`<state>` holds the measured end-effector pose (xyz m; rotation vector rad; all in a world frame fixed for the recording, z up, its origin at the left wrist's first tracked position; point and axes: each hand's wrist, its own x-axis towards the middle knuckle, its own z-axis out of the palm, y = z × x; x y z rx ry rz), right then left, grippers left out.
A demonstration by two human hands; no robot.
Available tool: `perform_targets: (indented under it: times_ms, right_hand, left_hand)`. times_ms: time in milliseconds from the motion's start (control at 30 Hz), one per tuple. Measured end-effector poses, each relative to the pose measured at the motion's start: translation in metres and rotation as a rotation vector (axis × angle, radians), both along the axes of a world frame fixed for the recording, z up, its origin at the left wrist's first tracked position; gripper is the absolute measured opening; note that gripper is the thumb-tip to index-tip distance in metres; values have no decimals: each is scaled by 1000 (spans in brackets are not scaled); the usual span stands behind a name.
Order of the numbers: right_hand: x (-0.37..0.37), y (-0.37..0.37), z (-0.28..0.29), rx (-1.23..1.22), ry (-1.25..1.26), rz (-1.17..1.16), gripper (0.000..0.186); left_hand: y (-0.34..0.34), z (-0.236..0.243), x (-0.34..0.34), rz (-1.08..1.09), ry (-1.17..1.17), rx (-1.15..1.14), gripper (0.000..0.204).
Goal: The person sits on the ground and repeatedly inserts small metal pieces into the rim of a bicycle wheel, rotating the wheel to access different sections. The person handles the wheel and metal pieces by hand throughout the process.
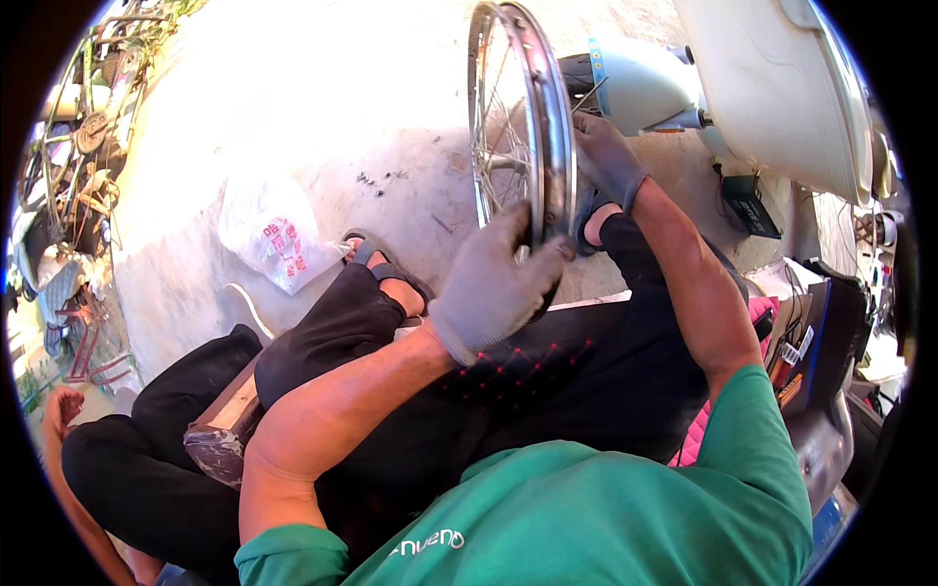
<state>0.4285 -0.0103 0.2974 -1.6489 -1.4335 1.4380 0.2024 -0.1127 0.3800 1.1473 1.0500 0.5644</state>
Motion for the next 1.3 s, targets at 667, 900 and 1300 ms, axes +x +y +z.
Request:
perform_targets:
  times_ms: [667, 900, 1300]
  right_hand:
    - [23, 38, -81, 182, -445, 431, 38]
    - [5, 32, -89, 68, -526, 687, 40]
    - [3, 31, -108, -108, -212, 255, 36]
  left_hand:
    - [0, 4, 8, -208, -24, -142, 39]
    - [-6, -6, 10, -221, -38, -89, 40]
    - [3, -1, 5, -174, 13, -68, 38]
